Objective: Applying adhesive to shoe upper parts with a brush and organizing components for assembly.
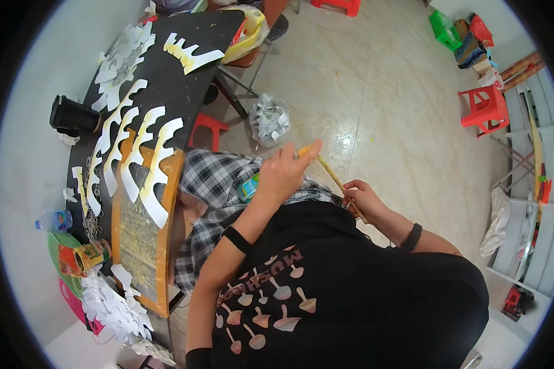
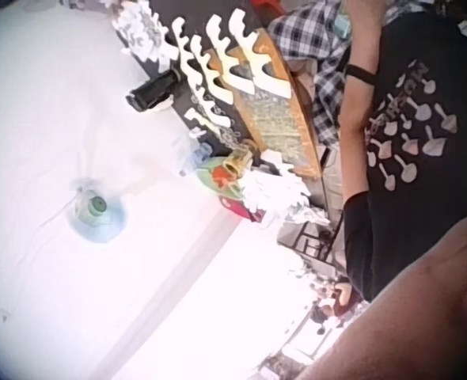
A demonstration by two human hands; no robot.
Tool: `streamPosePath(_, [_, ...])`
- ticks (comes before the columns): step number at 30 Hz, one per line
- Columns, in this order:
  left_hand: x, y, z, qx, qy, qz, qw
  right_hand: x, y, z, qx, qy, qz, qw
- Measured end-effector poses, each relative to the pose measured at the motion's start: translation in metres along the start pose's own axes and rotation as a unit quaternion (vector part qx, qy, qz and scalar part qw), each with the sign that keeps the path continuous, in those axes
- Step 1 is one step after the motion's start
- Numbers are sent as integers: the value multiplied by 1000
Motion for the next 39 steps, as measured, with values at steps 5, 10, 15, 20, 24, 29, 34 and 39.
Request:
streamPosePath(5, [2, 6, -2, 14, 3, 30, 999, 0, 2, 7, -2, -44, 10, 999])
streamPosePath(10, [2, 13, -7, 17, -13, 35, 999, -2, 10, 9, 7, -64, 46, 997])
streamPosePath(15, [0, -2, -22, 23, 61, -31, 997, -7, 14, 8, 1, -60, 55, 997])
streamPosePath(20, [-4, -3, -28, 1, 114, -4, 993, -11, 17, 7, -5, -74, 64, 995])
streamPosePath(24, [-5, 5, -25, 7, 103, 20, 994, -13, 21, 1, -19, -57, 92, 994])
streamPosePath(29, [-5, 9, -11, 0, 69, 15, 998, -10, 23, 0, -27, -53, 108, 992])
streamPosePath(34, [-7, 40, 55, -53, -113, 82, 989, 2, 21, 0, -10, -53, 109, 993])
streamPosePath(39, [-38, 76, 134, -131, -295, 193, 927, 13, 22, -2, -3, -43, 112, 993])
Point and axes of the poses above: each hand's wrist, its own x-axis towards the middle knuckle, its own z-axis out of the back of the hand, y = z × x, the point moved 8 cm from there along x, towards the middle knuckle, and after that the axes turned 2 degrees about -y, right-handed, at the moved point
